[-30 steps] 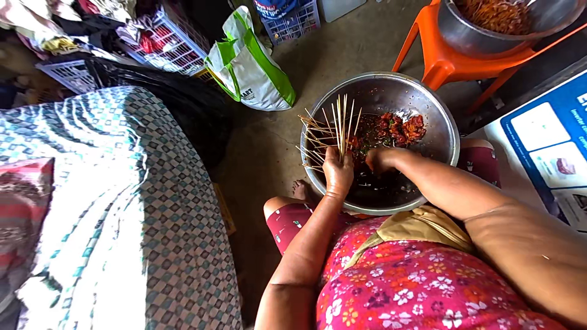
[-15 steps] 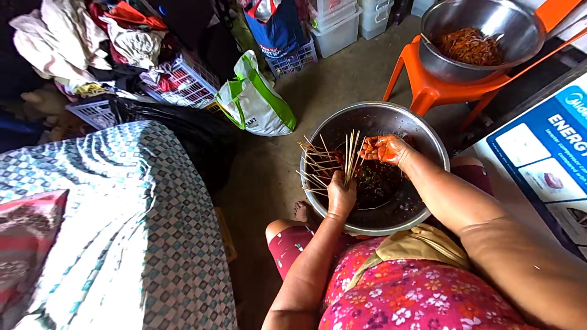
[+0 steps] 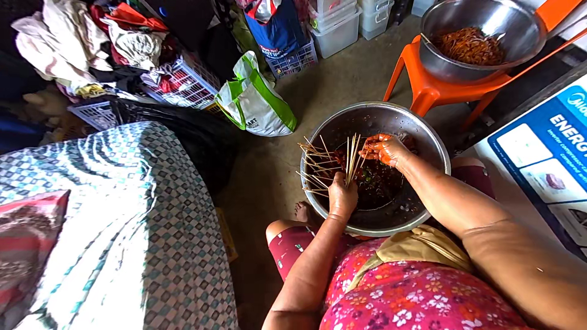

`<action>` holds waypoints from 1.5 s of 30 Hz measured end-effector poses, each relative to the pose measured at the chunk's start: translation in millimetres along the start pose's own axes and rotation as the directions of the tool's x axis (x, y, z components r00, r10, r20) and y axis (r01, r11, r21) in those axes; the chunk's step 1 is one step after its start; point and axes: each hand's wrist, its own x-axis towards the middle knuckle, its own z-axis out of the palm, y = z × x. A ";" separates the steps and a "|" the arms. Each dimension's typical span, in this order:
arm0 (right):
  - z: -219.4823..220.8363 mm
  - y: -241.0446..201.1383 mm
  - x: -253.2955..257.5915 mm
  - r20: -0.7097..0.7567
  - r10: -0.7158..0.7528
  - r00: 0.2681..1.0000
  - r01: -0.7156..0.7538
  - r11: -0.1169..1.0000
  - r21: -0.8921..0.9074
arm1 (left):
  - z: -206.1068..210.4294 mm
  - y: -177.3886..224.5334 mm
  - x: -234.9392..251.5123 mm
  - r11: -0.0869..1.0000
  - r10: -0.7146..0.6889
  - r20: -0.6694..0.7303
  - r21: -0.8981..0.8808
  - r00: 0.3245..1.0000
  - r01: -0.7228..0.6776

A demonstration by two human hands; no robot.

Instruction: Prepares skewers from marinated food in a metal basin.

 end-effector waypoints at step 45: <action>-7.1 -4.6 1.2 -0.069 0.230 0.971 -0.240 0.941 -0.241 | -1.0 -4.2 4.2 0.997 -0.030 -0.009 -0.071 1.000 0.029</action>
